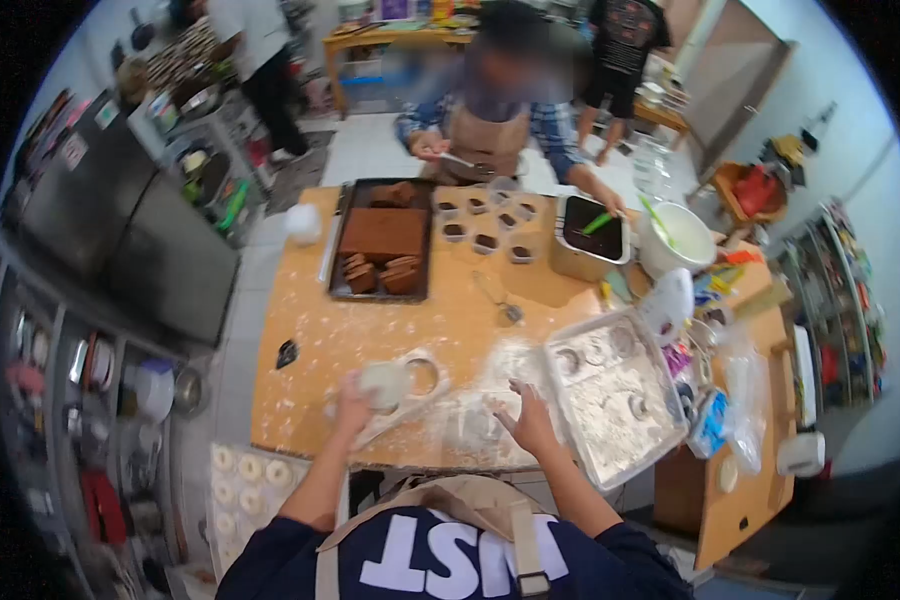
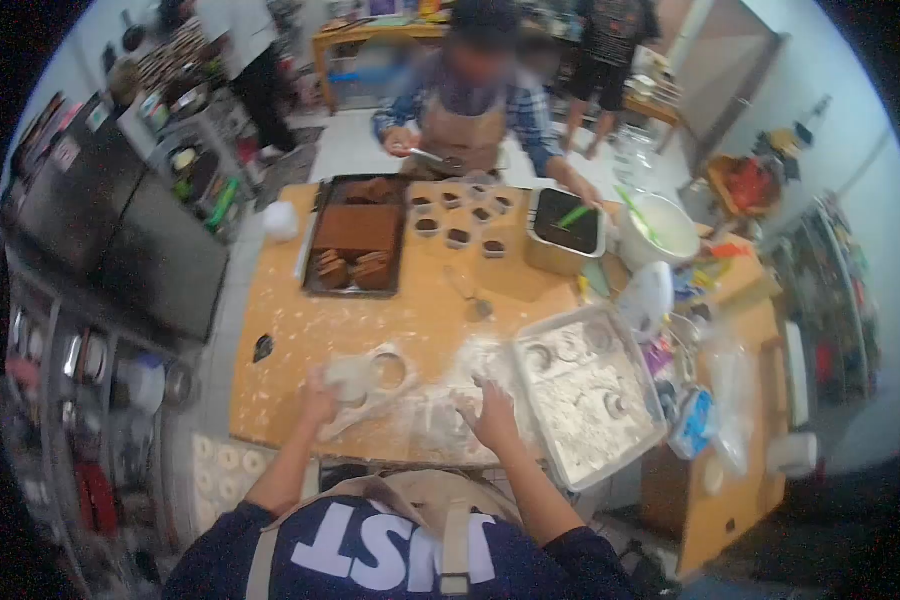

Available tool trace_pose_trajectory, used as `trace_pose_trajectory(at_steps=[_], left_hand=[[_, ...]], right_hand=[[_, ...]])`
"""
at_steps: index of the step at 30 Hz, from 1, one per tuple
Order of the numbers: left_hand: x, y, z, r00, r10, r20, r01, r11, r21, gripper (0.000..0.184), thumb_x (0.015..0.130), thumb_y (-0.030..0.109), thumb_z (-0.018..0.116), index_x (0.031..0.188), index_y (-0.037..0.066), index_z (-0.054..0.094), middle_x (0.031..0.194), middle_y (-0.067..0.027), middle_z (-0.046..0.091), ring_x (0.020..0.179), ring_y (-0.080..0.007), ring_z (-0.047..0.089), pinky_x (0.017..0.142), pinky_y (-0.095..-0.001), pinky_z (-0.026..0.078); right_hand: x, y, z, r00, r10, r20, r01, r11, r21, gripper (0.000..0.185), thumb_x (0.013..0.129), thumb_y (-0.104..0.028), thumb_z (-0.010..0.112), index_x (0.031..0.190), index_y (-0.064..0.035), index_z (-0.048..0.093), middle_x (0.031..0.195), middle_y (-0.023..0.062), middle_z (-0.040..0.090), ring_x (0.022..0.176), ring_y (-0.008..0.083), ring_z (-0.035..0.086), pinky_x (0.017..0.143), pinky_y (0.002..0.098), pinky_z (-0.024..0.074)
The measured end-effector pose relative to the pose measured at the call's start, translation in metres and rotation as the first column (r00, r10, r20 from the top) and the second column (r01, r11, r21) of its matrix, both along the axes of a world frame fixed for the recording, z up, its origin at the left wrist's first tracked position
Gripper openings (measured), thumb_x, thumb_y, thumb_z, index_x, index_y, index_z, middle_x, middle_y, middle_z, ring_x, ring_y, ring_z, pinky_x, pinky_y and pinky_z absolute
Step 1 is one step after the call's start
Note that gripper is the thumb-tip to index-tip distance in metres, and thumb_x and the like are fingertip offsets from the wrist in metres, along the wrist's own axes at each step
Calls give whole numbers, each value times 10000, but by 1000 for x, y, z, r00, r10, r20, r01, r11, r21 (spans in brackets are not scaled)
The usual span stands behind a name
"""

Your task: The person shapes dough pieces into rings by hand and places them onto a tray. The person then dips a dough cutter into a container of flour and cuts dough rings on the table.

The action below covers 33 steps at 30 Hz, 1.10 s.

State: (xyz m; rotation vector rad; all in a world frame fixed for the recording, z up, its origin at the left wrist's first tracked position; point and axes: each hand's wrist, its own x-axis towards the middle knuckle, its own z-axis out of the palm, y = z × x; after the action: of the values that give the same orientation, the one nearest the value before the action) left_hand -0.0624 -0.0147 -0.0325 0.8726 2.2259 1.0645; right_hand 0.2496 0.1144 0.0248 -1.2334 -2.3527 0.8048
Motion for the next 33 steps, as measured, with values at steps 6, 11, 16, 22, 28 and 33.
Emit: trace_pose_trajectory(at_steps=[6,11,16,22,28,33], left_hand=[[-84,-58,-30,984,-20,179,17,1000,20,361,783,36,629,1100,-7,462,1001,-134,588,931,-206,584,772,-335,499],[-72,-58,-26,997,32,68,-19,982,-187,523,759,139,685,1198,5,435,1124,-187,549,1060,-290,532,910,-398,421],[-63,-37,-12,891,63,-450,-203,942,-269,726,740,286,721,1323,37,367,1328,-208,410,1262,-347,354,1039,-428,288],[-15,-12,13,769,140,-624,-43,985,168,739,714,174,736,1334,71,346,1394,-186,303,1288,-347,280,1060,-449,219],[69,7,40,769,144,-623,-12,978,211,757,702,115,725,1346,49,332,1399,-213,280,1304,-358,241,1065,-441,213],[126,11,51,753,85,-653,45,983,181,761,694,93,717,1345,37,327,1412,-206,259,1309,-359,236,1070,-455,200]], right_hand=[[73,2,8,965,-245,-91,248,968,32,422,735,-151,701,1102,-29,533,1023,154,569,946,309,548,817,384,439],[139,4,13,867,-480,-133,491,869,63,290,743,-97,673,1017,-56,584,913,114,603,830,270,570,754,373,449],[223,38,4,714,-670,202,606,736,301,342,747,-40,597,1086,-55,560,1115,217,517,1010,389,498,842,453,412],[265,91,-21,765,-546,341,521,836,171,257,737,-20,531,985,-63,582,1022,212,582,934,385,563,786,463,454],[275,133,3,852,-523,-18,514,843,-160,320,694,-72,710,952,-11,531,865,146,620,758,270,625,672,339,490],[262,168,-32,642,-512,-570,386,859,-336,326,686,-56,749,879,-22,488,828,78,619,729,138,597,633,256,471]])
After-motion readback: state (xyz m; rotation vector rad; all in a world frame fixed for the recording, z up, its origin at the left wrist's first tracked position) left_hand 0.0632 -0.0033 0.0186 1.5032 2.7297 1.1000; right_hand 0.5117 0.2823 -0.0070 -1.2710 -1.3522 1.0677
